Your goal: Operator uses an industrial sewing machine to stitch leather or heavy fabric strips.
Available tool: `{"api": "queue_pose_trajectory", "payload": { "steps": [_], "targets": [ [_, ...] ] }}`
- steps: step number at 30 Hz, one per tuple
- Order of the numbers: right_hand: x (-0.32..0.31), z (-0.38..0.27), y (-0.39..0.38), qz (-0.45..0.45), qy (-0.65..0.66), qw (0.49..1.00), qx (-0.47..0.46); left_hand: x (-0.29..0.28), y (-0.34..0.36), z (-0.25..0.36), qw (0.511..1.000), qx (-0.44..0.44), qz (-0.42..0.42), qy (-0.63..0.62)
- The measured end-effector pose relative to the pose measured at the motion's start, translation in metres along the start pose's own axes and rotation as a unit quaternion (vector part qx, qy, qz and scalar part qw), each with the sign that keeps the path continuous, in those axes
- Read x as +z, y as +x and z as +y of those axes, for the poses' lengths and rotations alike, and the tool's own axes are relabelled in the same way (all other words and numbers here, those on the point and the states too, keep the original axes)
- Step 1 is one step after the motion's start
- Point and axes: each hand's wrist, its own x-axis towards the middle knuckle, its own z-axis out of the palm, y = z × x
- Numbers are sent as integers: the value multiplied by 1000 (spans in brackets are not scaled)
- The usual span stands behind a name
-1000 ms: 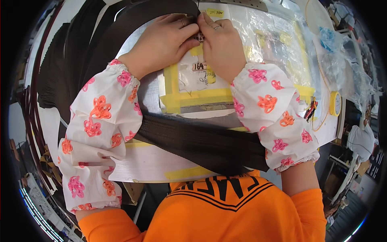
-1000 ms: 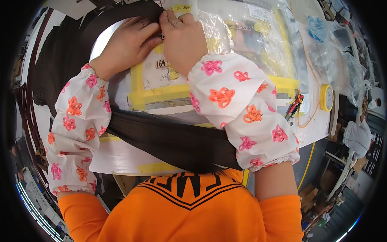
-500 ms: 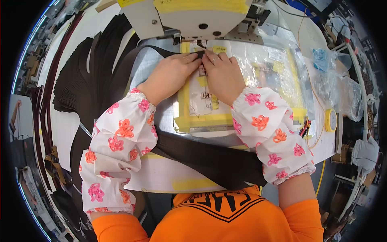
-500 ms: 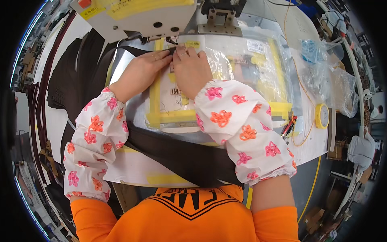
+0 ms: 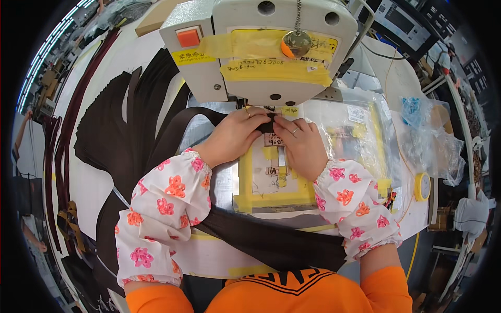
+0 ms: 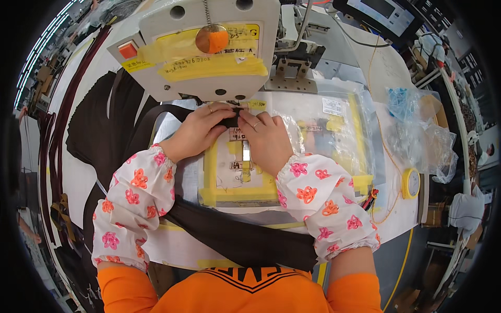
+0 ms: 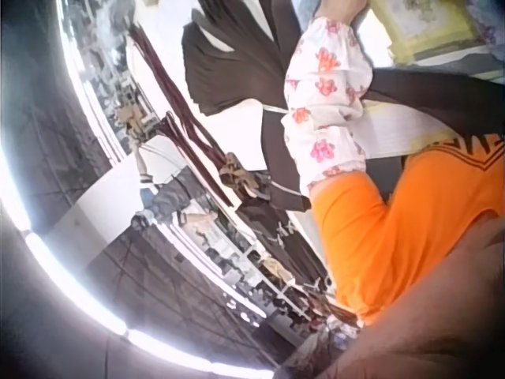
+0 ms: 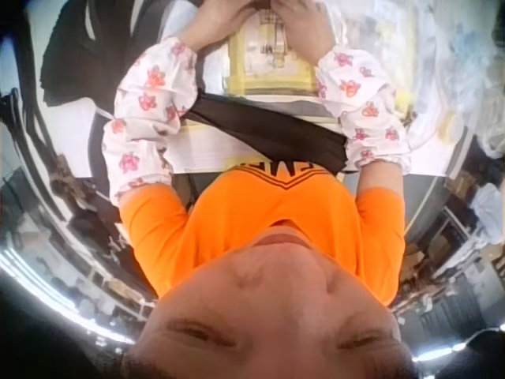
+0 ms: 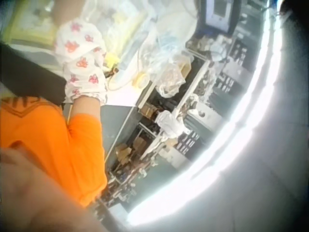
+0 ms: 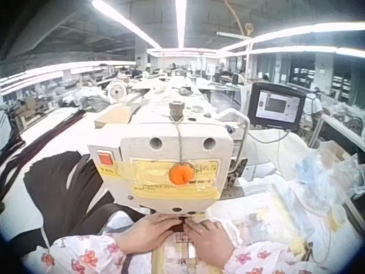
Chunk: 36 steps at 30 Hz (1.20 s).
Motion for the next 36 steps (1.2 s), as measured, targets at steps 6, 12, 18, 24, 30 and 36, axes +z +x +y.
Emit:
{"api": "queue_pose_trajectory", "payload": {
  "steps": [6, 12, 18, 24, 30, 36],
  "targets": [
    [0, -12, 11, -20, -59, 998, 8, -14, 8, -8, 993, -34, -110, -4],
    [0, -7, 8, -2, -38, 999, 22, -22, 17, -4, 982, -22, -155, 109],
    [-1, -1, 9, 1, -9, 999, 37, -16, 3, 2, 971, 3, -96, 219],
    [-3, 10, 11, -59, 11, 998, 20, -10, -5, -5, 973, 46, -40, 221],
    [-3, 15, 7, -46, 62, 997, 30, -13, -4, -2, 975, 30, -60, 213],
    [-4, 21, 14, -36, 88, 995, 31, -18, -2, -6, 978, 48, -15, 202]
  ]
}}
